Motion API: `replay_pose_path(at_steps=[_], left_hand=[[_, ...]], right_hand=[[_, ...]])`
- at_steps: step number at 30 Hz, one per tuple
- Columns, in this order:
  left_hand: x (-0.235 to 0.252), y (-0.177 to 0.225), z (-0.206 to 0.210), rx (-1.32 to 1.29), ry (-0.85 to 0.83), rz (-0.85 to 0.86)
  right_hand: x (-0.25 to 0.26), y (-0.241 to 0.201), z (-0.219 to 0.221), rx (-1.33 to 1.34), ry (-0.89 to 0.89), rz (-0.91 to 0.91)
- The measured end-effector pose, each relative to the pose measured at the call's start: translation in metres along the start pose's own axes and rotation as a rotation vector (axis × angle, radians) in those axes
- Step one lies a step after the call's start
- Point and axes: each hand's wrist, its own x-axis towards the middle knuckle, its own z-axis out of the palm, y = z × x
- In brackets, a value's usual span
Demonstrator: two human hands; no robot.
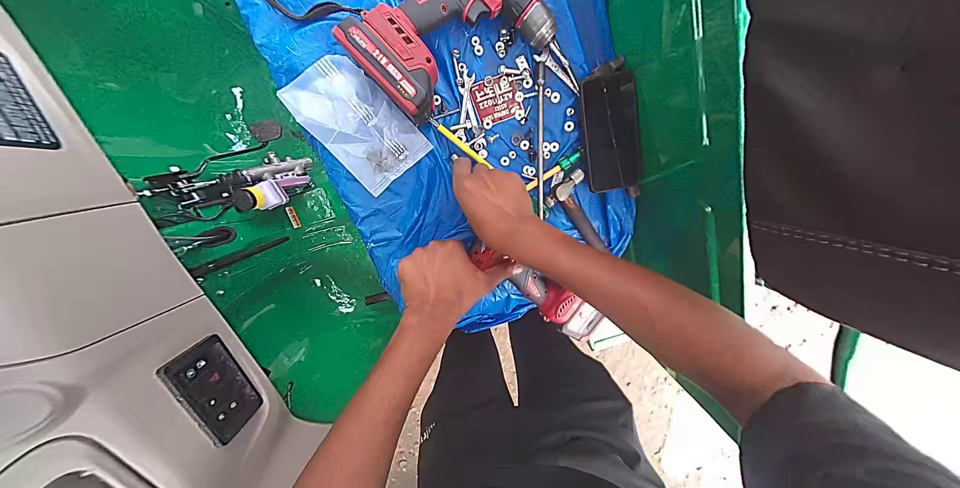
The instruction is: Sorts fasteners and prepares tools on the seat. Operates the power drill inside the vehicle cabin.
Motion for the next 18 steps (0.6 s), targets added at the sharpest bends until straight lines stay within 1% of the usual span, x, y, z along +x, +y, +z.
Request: replay_pose_path(at_steps=[3,5,6,8,10,11,13,15,18], left_hand=[[0.004,0.01,-0.002,0.07,-0.049,0.051],[0.001,0.005,0.005,0.089,-0.058,0.088],[-0.002,0.0,0.009,0.086,-0.053,0.1],[-0.005,-0.009,0.02,0.057,-0.017,0.091],[-0.013,-0.013,0.034,0.017,0.025,0.072],[-0.017,-0.015,0.04,-0.003,0.041,0.059],[-0.022,-0.019,0.048,-0.032,0.084,0.035],[-0.028,-0.022,0.056,-0.046,0.115,0.021],[-0.036,-0.025,0.07,-0.061,0.18,0.03]], right_hand=[[-0.001,0.009,-0.004,0.154,0.015,0.013],[-0.008,0.016,-0.005,0.3,0.064,0.016],[-0.013,0.021,-0.01,0.42,0.085,0.028],[-0.027,0.04,-0.019,0.773,0.151,0.063],[-0.053,0.061,-0.015,1.203,0.211,0.11],[-0.067,0.07,-0.01,1.375,0.237,0.133],[-0.087,0.085,0.007,1.604,0.27,0.17],[-0.109,0.094,0.026,1.696,0.25,0.163],[-0.141,0.091,0.052,1.641,0.174,0.095]])
